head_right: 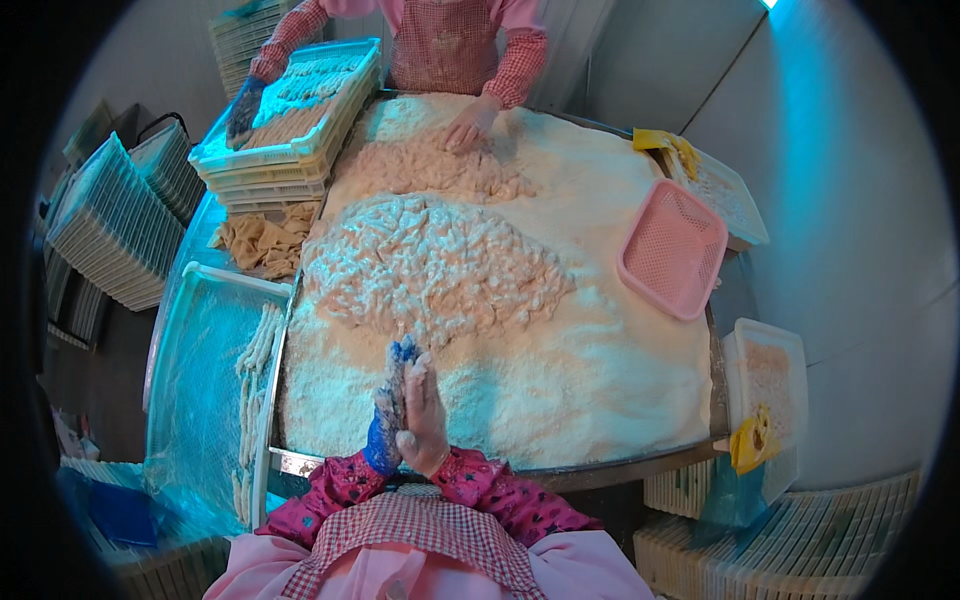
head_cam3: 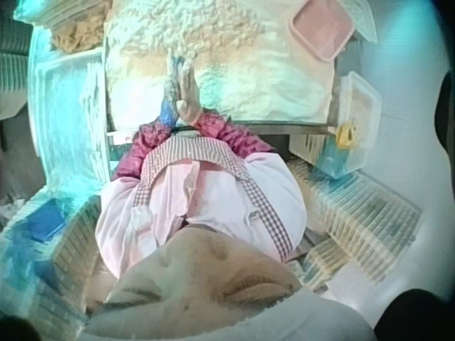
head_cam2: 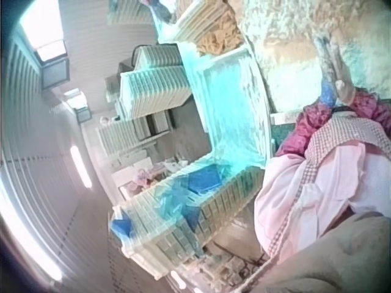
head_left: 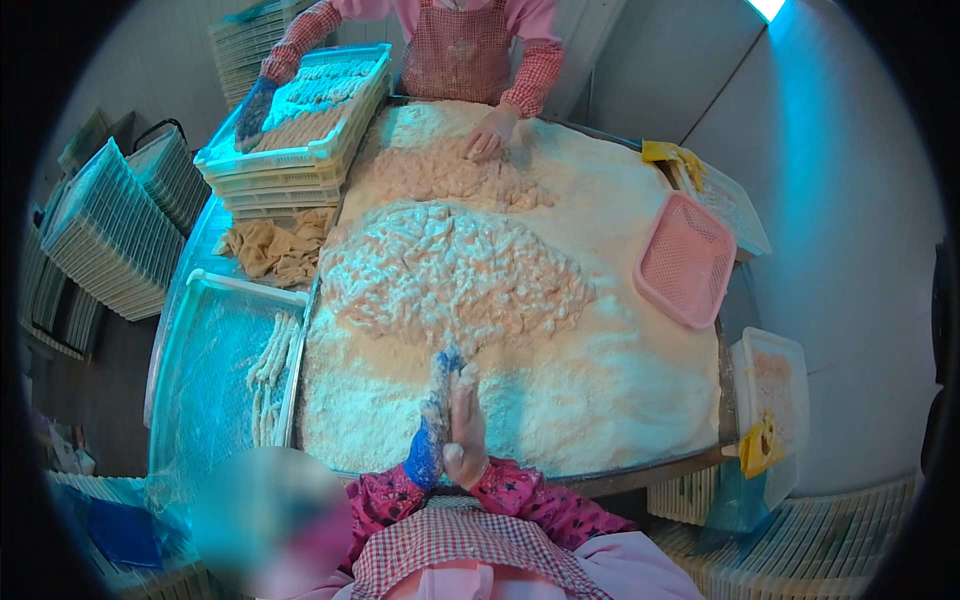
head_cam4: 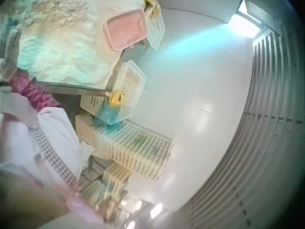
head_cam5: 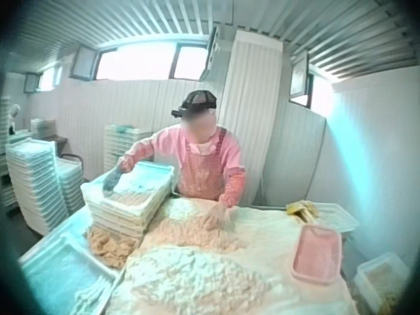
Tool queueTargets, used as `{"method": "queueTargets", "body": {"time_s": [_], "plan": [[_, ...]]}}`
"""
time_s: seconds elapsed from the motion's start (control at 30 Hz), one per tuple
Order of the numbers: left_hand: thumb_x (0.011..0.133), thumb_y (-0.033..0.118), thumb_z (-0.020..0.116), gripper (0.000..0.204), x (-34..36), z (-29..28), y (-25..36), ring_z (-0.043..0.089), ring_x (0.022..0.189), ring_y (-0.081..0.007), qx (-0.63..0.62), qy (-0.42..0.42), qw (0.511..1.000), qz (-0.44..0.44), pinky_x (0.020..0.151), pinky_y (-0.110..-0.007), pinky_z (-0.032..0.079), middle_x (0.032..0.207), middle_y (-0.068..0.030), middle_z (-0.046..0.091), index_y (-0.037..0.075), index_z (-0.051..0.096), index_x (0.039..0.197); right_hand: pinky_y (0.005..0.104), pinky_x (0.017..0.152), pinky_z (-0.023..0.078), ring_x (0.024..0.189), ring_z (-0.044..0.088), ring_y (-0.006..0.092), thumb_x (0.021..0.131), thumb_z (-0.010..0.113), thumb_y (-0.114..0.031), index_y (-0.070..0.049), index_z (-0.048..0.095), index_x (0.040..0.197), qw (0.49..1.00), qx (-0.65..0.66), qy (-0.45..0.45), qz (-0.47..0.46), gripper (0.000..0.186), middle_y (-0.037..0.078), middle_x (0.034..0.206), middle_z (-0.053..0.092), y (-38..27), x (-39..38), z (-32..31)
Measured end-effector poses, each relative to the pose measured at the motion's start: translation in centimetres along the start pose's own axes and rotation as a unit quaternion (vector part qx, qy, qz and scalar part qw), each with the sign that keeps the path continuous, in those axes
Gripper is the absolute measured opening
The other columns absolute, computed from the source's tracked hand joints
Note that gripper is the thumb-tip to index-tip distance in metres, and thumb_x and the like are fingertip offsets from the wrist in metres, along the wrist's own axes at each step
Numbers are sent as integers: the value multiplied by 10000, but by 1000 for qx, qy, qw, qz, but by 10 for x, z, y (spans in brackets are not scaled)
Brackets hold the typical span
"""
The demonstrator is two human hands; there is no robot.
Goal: The person rolls small pieces of dough into long, thin strips on a large, flour-dusted table. They place the finished strips into a white plastic tray. Another person is visible in the background performing similar tasks.
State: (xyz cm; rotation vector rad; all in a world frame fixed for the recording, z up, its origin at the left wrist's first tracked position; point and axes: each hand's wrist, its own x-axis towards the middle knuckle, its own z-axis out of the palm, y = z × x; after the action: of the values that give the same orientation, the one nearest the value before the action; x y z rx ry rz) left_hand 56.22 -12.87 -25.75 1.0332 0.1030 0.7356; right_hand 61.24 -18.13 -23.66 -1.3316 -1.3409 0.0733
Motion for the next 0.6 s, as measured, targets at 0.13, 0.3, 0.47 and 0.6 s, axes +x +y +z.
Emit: {"method": "queueTargets", "body": {"time_s": [0.13,0.3,0.47,0.6], "plan": [[927,505,259,711,-5,-2,1,63,1374,-223,-6,-23,1000,-1,1101,-371,7,1495,-119,21,32,70,1424,481,1068,153,1338,99,433,906,218,-543,14,79,1413,998,52,-1,-22,766,253,1451,98,-2,-5,8],[930,524,222,716,-7,0,13,89,1366,-228,63,-25,998,2,1100,-381,22,1488,-117,60,11,108,1416,477,1073,142,1340,93,429,871,194,-621,18,44,1412,999,39,-18,-16,851,269,1446,85,-7,1,7],[940,498,229,691,-6,7,30,173,1350,-241,75,-29,997,9,1100,-372,64,1476,-114,153,0,137,1410,473,1079,126,1348,78,412,872,215,-613,26,44,1409,1000,-4,1,21,852,249,1457,72,23,-14,10],[956,402,283,638,-7,-15,-6,110,1364,-222,19,-22,998,51,1101,-327,84,1482,-121,122,1,98,1416,468,1086,86,1356,68,388,888,221,-566,41,46,1403,990,27,-24,133,815,235,1463,70,41,-41,40]]}}
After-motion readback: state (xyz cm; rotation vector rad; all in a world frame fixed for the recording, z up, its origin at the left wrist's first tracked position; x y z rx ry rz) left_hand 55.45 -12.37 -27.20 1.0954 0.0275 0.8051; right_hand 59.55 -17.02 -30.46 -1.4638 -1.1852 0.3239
